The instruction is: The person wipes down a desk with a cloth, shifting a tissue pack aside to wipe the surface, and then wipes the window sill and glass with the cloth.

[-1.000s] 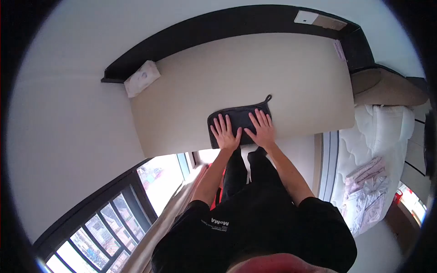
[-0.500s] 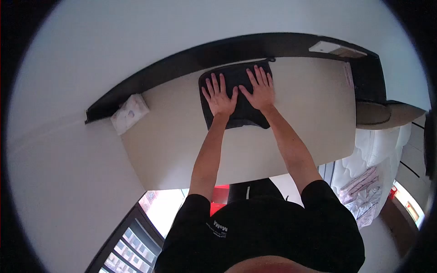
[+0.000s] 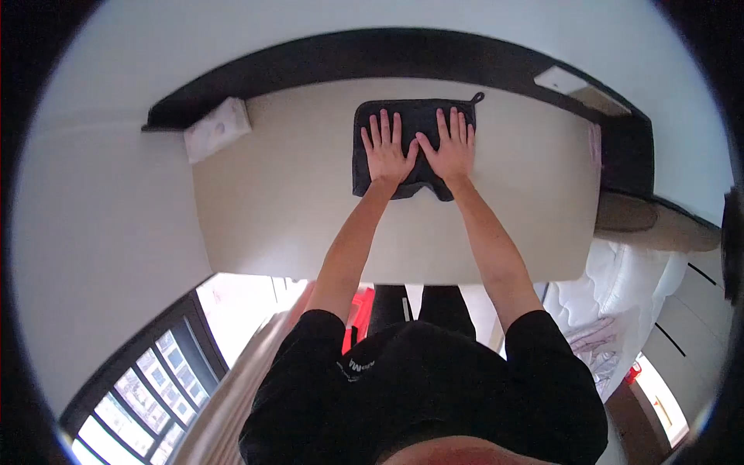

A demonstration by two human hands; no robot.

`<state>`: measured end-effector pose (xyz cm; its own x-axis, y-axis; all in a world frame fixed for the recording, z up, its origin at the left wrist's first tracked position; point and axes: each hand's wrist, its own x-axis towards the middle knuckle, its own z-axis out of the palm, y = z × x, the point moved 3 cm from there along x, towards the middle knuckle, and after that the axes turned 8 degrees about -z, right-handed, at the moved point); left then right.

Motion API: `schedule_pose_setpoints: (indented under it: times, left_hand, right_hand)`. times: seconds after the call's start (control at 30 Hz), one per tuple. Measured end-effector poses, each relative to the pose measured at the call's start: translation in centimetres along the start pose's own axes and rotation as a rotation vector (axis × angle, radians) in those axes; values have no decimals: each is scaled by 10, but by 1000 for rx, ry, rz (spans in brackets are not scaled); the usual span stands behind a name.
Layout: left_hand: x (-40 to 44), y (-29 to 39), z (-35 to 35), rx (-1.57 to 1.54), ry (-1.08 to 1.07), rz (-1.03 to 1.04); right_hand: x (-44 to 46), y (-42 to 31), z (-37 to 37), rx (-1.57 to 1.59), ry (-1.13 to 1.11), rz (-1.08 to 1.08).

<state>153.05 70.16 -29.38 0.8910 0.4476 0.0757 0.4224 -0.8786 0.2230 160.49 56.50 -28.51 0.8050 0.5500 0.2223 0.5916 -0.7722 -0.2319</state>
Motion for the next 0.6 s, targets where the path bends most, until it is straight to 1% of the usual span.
schedule_pose_setpoints:
  times: [0.1, 0.27, 0.33, 0.4, 0.47, 0.53, 0.6]
  left_hand:
    - [-68, 23, -2, -59, -29, -6]
    - [-203, 89, 0, -57, -126, -4]
    - [-224, 112, -3, -67, -126, 24]
    - [-236, 123, -1, -80, -145, -24]
    - [-231, 125, 1, -25, -156, -46]
    - [-213, 128, 3, -35, -181, -27]
    - [-178, 135, 3, -48, -173, -7]
  right_hand:
    - [-80, 8, -24, 4, -17, -2]
    - [-222, 46, -65, 27, -50, 34]
    - [-256, 60, -75, 50, -79, 73]
    - [-264, 70, -86, 58, -52, 90]
    - [-259, 78, -88, 123, -94, 43]
    - [-237, 95, -90, 139, -59, 27]
    - [-207, 112, -88, 125, -97, -6]
